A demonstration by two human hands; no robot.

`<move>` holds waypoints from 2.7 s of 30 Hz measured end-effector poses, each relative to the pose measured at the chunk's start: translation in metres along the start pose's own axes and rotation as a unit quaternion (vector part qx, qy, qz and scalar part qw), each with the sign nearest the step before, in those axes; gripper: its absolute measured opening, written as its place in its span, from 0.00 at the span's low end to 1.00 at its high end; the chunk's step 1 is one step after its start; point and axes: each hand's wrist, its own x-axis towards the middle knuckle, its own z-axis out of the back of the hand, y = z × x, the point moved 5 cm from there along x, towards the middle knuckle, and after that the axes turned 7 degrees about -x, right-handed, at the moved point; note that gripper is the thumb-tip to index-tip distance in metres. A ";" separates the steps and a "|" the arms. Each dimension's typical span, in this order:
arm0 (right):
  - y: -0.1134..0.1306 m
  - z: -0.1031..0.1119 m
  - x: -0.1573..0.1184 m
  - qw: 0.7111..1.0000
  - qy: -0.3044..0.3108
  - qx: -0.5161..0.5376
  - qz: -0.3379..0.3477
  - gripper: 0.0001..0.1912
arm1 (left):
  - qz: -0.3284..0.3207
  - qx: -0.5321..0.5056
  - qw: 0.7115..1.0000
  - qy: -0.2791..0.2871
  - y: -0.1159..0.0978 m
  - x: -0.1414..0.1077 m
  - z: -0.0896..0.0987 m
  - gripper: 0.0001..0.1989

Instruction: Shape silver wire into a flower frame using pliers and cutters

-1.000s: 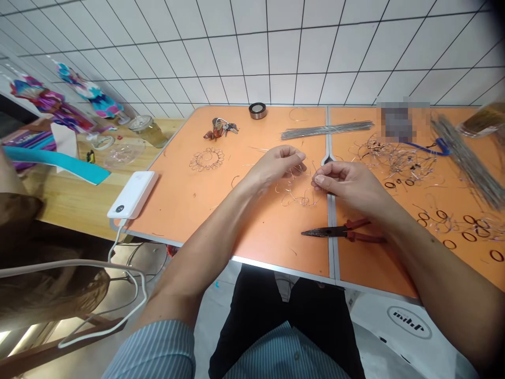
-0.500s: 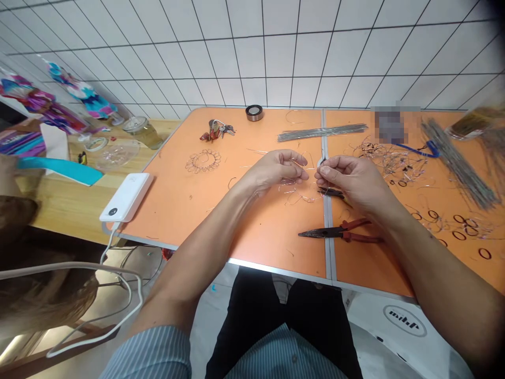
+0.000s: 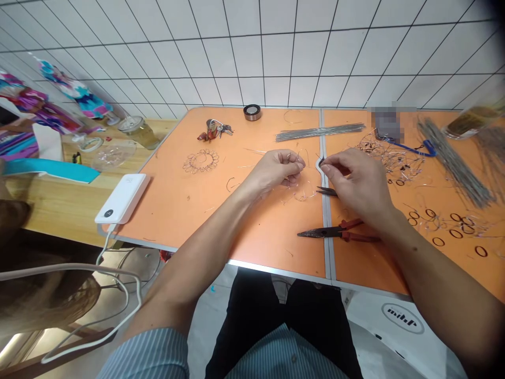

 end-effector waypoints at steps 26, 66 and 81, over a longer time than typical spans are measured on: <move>0.017 0.010 -0.006 0.999 -0.025 -0.019 0.012 0.08 | -0.030 -0.003 0.999 -0.043 0.003 0.003 0.003 0.06; 0.015 0.012 -0.006 0.972 -0.057 0.209 -0.091 0.04 | 0.001 0.013 0.998 0.057 0.003 -0.011 -0.022 0.03; 0.034 0.018 -0.018 0.966 -0.188 0.066 0.165 0.11 | 0.004 -0.087 0.996 0.031 0.004 -0.007 -0.017 0.04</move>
